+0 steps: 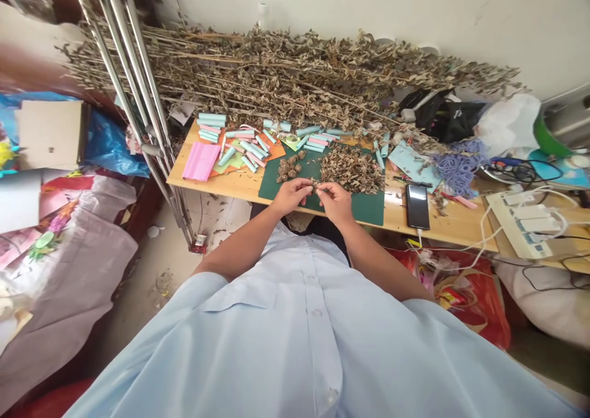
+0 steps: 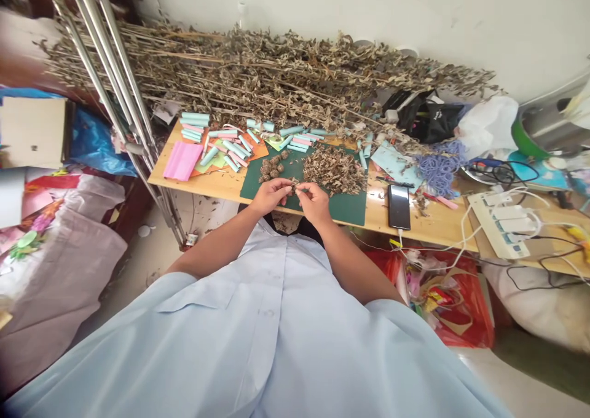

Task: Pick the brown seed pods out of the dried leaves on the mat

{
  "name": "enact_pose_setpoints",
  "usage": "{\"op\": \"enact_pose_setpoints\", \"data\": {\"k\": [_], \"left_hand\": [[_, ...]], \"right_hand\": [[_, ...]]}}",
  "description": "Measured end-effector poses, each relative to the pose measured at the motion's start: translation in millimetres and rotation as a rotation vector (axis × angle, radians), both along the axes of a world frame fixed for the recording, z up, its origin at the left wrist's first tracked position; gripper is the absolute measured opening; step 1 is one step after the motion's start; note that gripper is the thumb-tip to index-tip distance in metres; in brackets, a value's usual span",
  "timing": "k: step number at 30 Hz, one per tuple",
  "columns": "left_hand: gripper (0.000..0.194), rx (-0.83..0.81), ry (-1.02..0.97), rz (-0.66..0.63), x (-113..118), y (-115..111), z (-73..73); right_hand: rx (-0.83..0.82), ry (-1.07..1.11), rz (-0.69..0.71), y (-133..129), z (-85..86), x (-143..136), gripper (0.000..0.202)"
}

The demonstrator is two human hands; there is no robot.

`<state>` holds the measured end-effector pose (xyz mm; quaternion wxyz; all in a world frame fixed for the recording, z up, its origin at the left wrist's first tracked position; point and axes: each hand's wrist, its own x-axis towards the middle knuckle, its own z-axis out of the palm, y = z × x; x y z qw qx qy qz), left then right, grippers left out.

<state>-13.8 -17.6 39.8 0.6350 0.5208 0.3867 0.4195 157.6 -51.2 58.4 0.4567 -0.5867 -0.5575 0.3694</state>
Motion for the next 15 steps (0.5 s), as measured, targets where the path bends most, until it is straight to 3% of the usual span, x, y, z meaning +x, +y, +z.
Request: {"op": "enact_pose_setpoints", "data": {"k": [7,15], "left_hand": [[0.049,0.012,-0.034,-0.059,-5.4,1.0,1.3],[0.030,0.040,-0.033,-0.030,-2.1,-0.3,1.8]], "right_hand": [[-0.037,0.022,0.096,4.1,2.1,-11.4,0.017],[-0.114,0.217,0.079,9.4,-1.1,-10.6,0.022]]}}
